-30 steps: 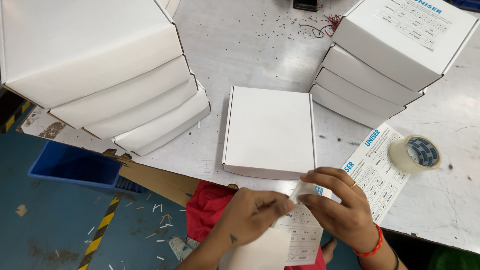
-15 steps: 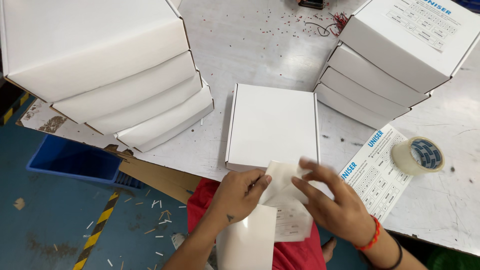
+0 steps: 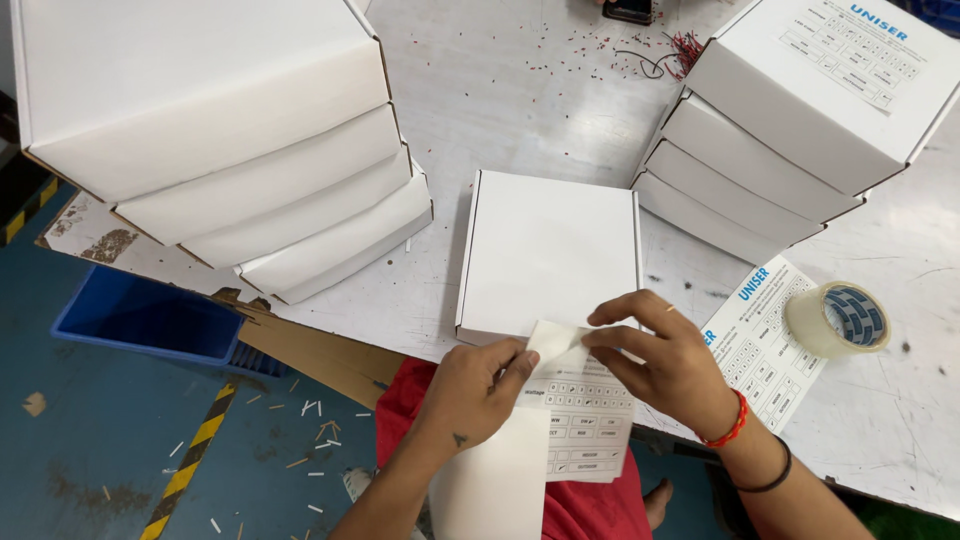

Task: The person places a circular light fixture into a white cardboard box, closes the box, and applies a printed label to the top. They repeat this process for several boxes, stacking the finished units.

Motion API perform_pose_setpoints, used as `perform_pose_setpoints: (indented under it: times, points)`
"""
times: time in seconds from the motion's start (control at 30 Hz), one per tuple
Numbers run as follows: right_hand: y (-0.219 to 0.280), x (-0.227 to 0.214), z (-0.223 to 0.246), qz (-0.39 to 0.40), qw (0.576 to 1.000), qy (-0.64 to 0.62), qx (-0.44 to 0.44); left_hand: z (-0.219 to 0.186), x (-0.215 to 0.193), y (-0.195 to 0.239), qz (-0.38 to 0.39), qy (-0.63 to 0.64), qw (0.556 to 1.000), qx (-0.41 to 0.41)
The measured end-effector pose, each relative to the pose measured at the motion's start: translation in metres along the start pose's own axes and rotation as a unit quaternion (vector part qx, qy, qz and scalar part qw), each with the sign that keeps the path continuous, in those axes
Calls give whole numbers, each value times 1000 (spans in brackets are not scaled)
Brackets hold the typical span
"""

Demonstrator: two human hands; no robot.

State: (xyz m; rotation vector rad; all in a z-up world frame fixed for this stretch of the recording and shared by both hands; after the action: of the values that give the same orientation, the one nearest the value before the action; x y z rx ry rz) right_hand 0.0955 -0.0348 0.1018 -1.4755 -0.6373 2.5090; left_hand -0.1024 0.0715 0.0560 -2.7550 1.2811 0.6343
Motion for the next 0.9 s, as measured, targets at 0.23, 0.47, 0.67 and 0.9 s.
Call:
perform_pose_setpoints:
  times: [0.23,0.47,0.67,0.9]
  points:
    - [11,-5,4,20,991,7,-130,11,-13,-9,-40,51,997,-34]
    - [25,-28,53,13,994,51,-101,74,-18,-24,-102,120,985,-63]
    - [65,-70,14,135,975,-45,-173,166,-73,-42,-213,183,960,-6]
    - [-10,-108,-62,112,965,-86,219,223,-110,-49,-236,182,953,-47]
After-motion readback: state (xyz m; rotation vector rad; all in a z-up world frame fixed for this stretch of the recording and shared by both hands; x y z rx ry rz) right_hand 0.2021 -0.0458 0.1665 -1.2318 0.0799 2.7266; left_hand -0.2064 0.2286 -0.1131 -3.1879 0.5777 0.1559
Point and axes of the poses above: each hand's wrist, its own y-axis away from the middle knuckle, its own x-axis out of the palm, z = x × y, the point moved 2 cm from there along -y, towards the middle knuckle, and after that the axes turned 3 degrees about z, right-handed, at the moved point
